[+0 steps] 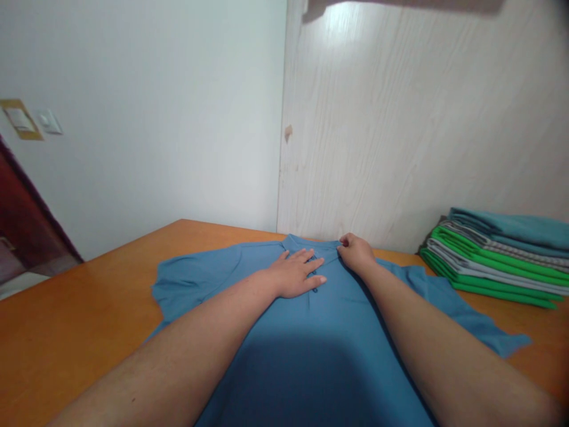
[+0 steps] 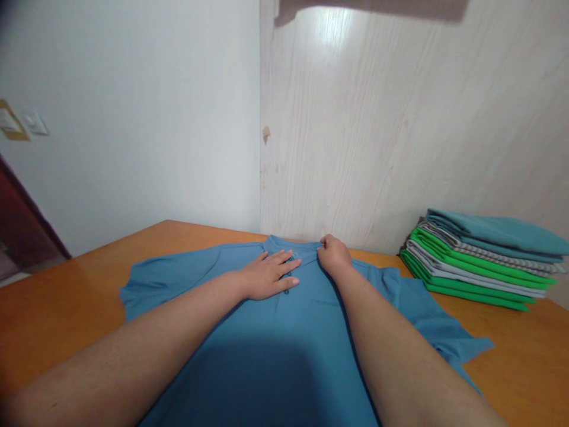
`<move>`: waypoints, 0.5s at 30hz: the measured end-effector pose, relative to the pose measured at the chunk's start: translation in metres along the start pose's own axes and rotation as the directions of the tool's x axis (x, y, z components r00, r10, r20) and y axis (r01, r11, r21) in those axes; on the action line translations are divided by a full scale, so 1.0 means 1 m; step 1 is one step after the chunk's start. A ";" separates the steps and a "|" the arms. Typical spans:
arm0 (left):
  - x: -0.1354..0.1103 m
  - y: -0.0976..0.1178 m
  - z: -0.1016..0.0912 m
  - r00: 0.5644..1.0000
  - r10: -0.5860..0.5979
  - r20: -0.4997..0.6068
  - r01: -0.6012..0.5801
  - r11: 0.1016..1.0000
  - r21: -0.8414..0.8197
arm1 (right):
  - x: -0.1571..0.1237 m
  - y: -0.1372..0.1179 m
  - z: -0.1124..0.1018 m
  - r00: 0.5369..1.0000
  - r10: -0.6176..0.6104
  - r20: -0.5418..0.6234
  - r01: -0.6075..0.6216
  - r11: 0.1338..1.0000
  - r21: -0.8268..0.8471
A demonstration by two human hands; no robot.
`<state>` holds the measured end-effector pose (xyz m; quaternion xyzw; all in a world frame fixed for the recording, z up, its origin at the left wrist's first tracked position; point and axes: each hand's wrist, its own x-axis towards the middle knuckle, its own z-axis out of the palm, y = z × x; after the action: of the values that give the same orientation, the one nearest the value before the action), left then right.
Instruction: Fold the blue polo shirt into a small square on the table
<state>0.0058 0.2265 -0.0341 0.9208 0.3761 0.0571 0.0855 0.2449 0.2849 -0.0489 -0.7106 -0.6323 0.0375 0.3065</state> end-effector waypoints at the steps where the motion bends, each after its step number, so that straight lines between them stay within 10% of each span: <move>1: 0.000 0.000 0.000 1.000 0.001 -0.004 -0.001 1.000 0.001 | 0.000 0.000 0.000 1.000 -0.005 0.001 0.005 1.000 -0.016; 15: 0.000 -0.006 0.003 0.956 -0.037 -0.290 0.059 0.996 0.068 | -0.001 -0.006 -0.004 1.000 -0.023 -0.014 0.022 0.999 -0.027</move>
<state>0.0016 0.2304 -0.0380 0.8958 0.4088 0.1744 -0.0038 0.2416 0.2819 -0.0430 -0.7077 -0.6383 0.0204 0.3021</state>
